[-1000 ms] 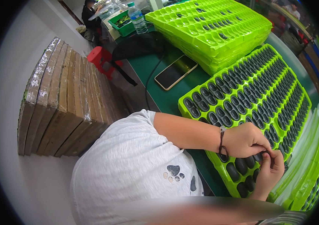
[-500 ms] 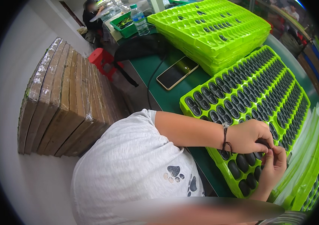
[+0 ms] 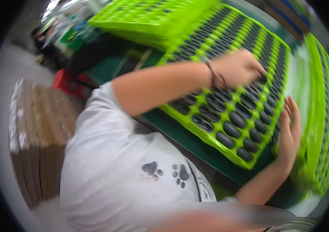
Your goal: The person assembles small black plastic components by hand, placing them into a green tray.
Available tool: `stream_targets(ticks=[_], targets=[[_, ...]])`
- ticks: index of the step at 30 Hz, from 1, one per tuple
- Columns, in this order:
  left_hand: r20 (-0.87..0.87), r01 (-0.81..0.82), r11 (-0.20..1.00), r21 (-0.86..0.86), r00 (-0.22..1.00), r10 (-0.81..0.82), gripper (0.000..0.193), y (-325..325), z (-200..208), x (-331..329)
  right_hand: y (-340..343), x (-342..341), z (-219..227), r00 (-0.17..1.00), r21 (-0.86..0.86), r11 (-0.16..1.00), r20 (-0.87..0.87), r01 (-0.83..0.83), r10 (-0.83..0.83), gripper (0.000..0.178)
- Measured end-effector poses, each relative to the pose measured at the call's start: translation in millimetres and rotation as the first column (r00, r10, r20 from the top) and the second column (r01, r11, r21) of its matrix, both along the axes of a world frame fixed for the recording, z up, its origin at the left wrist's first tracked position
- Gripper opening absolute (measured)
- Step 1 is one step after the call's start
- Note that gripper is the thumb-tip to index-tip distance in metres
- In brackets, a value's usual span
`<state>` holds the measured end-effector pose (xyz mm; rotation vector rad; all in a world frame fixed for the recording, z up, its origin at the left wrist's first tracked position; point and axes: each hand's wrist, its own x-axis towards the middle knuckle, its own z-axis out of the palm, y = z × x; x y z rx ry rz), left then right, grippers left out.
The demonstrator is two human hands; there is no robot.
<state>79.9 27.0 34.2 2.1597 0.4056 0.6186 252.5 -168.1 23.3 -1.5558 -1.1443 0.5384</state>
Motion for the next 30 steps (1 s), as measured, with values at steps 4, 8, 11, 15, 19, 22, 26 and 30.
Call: stream_targets(ticks=[4, 8, 11, 15, 19, 22, 26, 30], targets=[[-0.106, -0.097, 0.994, -0.057, 0.99, 0.09, 0.019, 46, -27, 24, -21, 16, -40, 0.949, -0.114, 0.964, 0.238, 0.239, -0.207, 0.037], [-0.187, -0.087, 0.989, 0.118, 0.976, 0.109, 0.019, 44, -36, 51, -39, 1, -53, 0.878, -0.089, 0.952, 0.42, 0.293, -0.231, 0.038], [-0.15, -0.066, 0.981, 0.183, 0.984, 0.094, 0.017, 48, -53, 65, -39, 0, -70, 0.846, -0.17, 0.919, 0.475, 0.356, -0.241, 0.053], [-0.075, -0.002, 0.889, 0.457, 0.996, 0.041, 0.015, 53, -67, 72, -33, -7, -68, 0.819, -0.238, 0.883, 0.524, 0.404, -0.234, 0.065], [-0.022, 0.047, 0.818, 0.573, 0.999, -0.042, 0.017, 60, -66, 66, -36, -4, -72, 0.869, -0.243, 0.907, 0.447, 0.344, -0.21, 0.069], [0.033, 0.07, 0.781, 0.62, 0.993, -0.116, 0.017, 54, -49, 55, -38, -8, -69, 0.875, -0.258, 0.909, 0.445, 0.328, -0.19, 0.069], [-0.153, 0.2, 0.886, 0.418, 0.977, -0.149, 0.017, 25, -29, 27, -36, -13, -63, 0.873, -0.264, 0.895, 0.433, 0.361, -0.224, 0.068], [-0.291, 0.345, 0.793, 0.501, 0.931, -0.221, 0.02, -7, -31, 5, -33, -16, -58, 0.844, -0.209, 0.89, 0.46, 0.405, -0.276, 0.058]])
